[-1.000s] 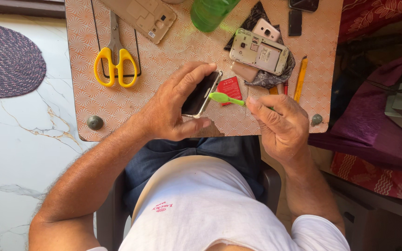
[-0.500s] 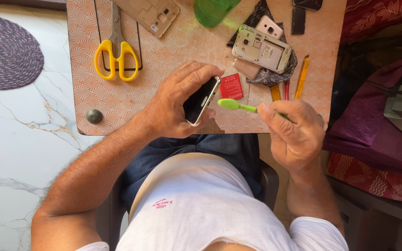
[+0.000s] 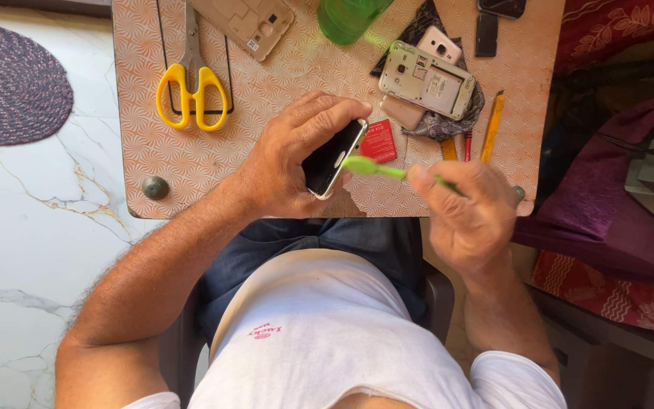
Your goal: The person cleans the internal chassis and external housing of a mobile phone. They apply a liquid from a green bottle and scrub various parts of the device using a brush.
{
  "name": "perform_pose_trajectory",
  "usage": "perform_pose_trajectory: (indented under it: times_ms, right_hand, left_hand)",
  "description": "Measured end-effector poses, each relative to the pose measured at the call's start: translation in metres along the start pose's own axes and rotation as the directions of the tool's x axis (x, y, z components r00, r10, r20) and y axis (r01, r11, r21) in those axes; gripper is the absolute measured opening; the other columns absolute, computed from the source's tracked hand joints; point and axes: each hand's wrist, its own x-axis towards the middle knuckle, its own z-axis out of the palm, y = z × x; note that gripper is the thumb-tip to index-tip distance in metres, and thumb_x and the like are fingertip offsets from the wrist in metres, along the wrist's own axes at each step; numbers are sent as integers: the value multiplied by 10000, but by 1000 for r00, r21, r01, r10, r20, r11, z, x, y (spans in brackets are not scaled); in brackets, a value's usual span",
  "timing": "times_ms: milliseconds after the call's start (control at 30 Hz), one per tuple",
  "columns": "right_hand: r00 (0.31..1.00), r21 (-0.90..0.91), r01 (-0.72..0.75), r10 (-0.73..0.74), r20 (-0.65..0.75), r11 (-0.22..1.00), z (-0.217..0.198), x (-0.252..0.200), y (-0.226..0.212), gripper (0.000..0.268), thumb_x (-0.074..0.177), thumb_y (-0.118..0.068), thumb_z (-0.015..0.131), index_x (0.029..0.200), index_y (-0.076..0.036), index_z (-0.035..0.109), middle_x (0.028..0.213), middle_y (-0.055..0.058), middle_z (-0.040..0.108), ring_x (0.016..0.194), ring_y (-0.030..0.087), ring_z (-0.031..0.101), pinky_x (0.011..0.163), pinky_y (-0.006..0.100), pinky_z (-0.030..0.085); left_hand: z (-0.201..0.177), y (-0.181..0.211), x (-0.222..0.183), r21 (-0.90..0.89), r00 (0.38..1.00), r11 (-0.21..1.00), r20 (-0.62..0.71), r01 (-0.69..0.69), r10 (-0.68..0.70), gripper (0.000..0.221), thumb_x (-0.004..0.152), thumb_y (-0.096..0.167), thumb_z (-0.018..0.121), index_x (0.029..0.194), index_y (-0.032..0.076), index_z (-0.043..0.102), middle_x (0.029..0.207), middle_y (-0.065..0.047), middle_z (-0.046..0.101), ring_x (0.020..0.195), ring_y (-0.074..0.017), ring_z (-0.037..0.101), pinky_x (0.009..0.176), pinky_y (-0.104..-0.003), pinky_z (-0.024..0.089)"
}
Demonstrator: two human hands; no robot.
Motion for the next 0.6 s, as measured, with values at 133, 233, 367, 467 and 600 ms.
perform_pose_trajectory:
  times_ms: [133, 233, 367, 467, 600]
  right_hand:
    - [1000, -41, 14, -13, 24, 999, -1, -2, 2, 347, 956, 26, 730, 1263, -135, 735, 959, 58, 636, 803, 220, 594, 643, 358, 449]
    - [1000, -11, 12, -12, 10, 1000, 0, -2, 4, 347, 959, 30, 728, 1262, -137, 739, 944, 54, 636, 784, 199, 588, 631, 345, 456]
    - [1000, 5, 13, -13, 7, 1000, 2, -2, 7, 340, 953, 33, 721, 1247, -137, 741, 932, 55, 644, 773, 194, 596, 648, 360, 457]
    - [1000, 1, -3, 3, 9, 1000, 1, -3, 5, 348, 963, 44, 711, 1259, -138, 741, 957, 56, 656, 768, 190, 608, 655, 355, 467]
    - [1000, -7, 16, -16, 11, 1000, 1, -2, 2, 320, 937, 16, 768, 1223, -125, 739, 941, 62, 653, 791, 219, 612, 627, 357, 454]
  left_hand:
    - [1, -3, -4, 6, 1000, 1000, 6, 15, -15, 718, 794, 15, 783, 1455, 28, 502, 1311, -165, 634, 1195, -354, 650, 1046, -425, 557]
    - [1, -4, -2, 15, 1000, 1000, 12, -6, 6, 728, 764, 19, 778, 1436, 25, 499, 1318, -176, 633, 1196, -364, 650, 1040, -433, 556]
    - [2, -3, -1, 3, 1000, 1000, 18, 19, -19, 697, 797, 10, 773, 1440, 30, 507, 1291, -162, 643, 1171, -352, 655, 1024, -427, 559]
    - [2, -3, 0, -4, 1000, 1000, 18, 1, -1, 707, 799, 8, 766, 1452, 32, 498, 1307, -166, 639, 1184, -349, 655, 1036, -427, 558]
    - [1, -3, 0, -15, 1000, 1000, 22, 13, -13, 721, 774, 5, 759, 1447, 28, 499, 1283, -166, 644, 1160, -354, 653, 1021, -431, 559]
